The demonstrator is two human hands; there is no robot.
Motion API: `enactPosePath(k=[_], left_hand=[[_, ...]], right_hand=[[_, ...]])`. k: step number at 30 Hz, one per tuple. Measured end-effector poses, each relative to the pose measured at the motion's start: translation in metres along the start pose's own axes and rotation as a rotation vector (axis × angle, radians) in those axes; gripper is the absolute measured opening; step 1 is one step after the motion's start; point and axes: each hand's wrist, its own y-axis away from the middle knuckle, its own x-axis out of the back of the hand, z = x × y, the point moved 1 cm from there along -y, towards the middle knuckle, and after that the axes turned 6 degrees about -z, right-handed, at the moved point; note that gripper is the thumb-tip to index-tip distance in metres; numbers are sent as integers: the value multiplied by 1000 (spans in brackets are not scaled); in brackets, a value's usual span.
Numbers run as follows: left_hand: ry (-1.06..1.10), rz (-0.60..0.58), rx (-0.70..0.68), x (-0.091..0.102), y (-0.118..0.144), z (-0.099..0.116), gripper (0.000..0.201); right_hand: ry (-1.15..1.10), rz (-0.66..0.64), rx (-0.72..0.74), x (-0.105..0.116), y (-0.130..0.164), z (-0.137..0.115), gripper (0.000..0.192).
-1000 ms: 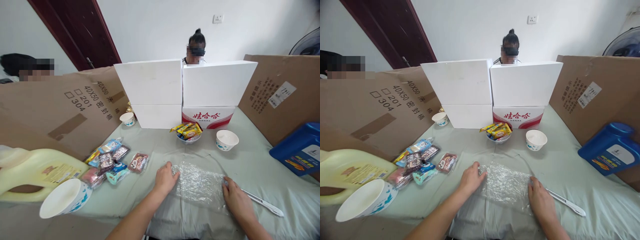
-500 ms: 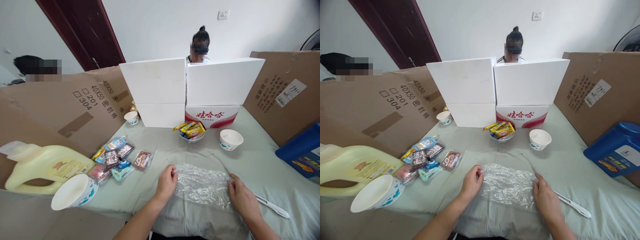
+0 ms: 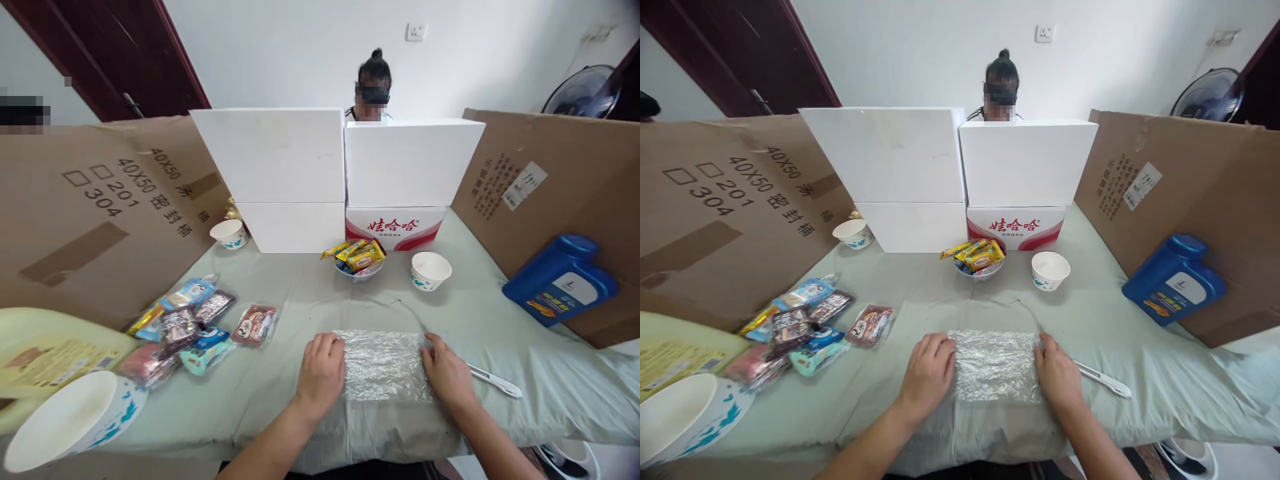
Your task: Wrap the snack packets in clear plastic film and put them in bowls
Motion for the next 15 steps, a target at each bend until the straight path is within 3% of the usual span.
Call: enactPosePath(k=[2, 4, 6, 9, 12, 15], left_hand=[[78, -66, -208, -9, -5, 16, 30], [111, -195, -319, -22, -7, 27, 45], [102, -321, -308, -35, -6, 32, 66], [86, -399, -255, -46, -2, 32, 74], [76, -396, -258, -49, 1, 32, 73], [61, -378, -264, -49, 1, 30, 74]], right_hand=[[0, 4, 5, 0, 0, -2, 36], [9, 5, 2, -1, -2, -1, 35], [28, 12, -7, -1, -4, 3, 34], [62, 128, 6, 4, -5, 8, 34], [61, 236, 218, 5, 2, -2, 36], [68, 85, 590, -4, 12, -24, 46]])
